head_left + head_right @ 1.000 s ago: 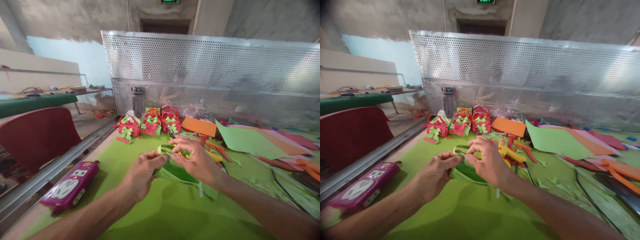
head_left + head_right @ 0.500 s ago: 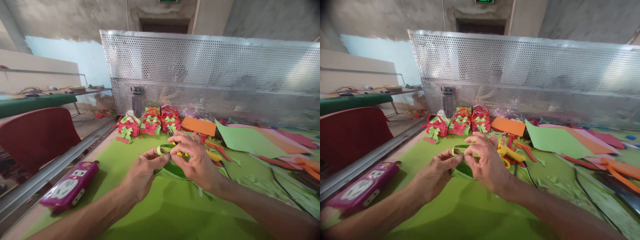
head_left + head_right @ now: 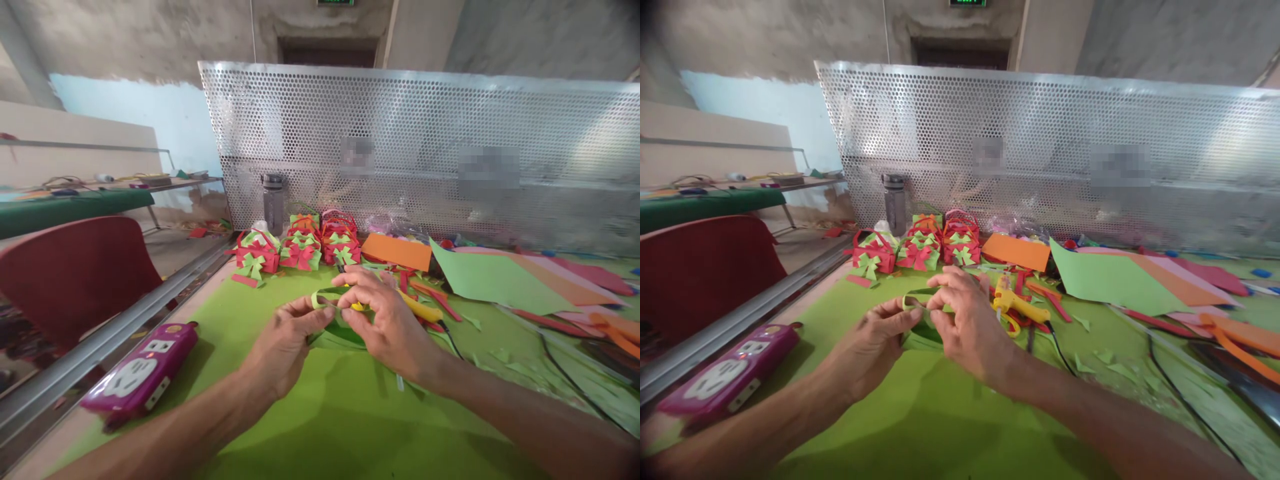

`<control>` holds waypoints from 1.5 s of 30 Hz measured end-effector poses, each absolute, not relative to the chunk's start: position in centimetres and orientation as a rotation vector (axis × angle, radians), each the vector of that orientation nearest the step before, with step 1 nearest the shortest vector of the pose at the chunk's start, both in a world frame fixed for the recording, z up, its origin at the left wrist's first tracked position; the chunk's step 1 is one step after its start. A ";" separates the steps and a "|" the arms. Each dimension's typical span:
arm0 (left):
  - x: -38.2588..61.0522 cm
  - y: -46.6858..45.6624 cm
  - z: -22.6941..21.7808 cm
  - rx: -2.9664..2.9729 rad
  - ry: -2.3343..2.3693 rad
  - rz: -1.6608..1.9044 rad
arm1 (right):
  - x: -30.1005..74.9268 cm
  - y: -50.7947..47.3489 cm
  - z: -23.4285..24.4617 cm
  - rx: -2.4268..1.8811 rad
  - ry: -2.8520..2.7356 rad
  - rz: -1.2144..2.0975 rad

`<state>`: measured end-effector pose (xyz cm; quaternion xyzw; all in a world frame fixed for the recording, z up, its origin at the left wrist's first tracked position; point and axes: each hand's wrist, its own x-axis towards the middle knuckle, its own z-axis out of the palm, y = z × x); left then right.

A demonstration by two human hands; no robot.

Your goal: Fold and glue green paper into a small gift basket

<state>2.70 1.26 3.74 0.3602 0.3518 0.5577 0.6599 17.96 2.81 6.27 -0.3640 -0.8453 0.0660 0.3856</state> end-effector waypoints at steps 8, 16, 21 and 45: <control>2.6 1.5 4.1 0.897 0.805 1.249 | 18.0 3.1 6.2 -0.933 -2.129 0.143; 2.3 1.7 4.2 0.890 0.813 1.284 | 18.0 3.1 6.3 -0.947 -2.128 0.142; 1.8 1.8 5.2 0.908 0.789 1.266 | 18.6 3.3 6.7 -0.935 -2.130 0.114; 0.4 2.6 5.6 0.934 0.767 1.337 | 19.8 3.7 7.0 -0.814 -2.090 -0.075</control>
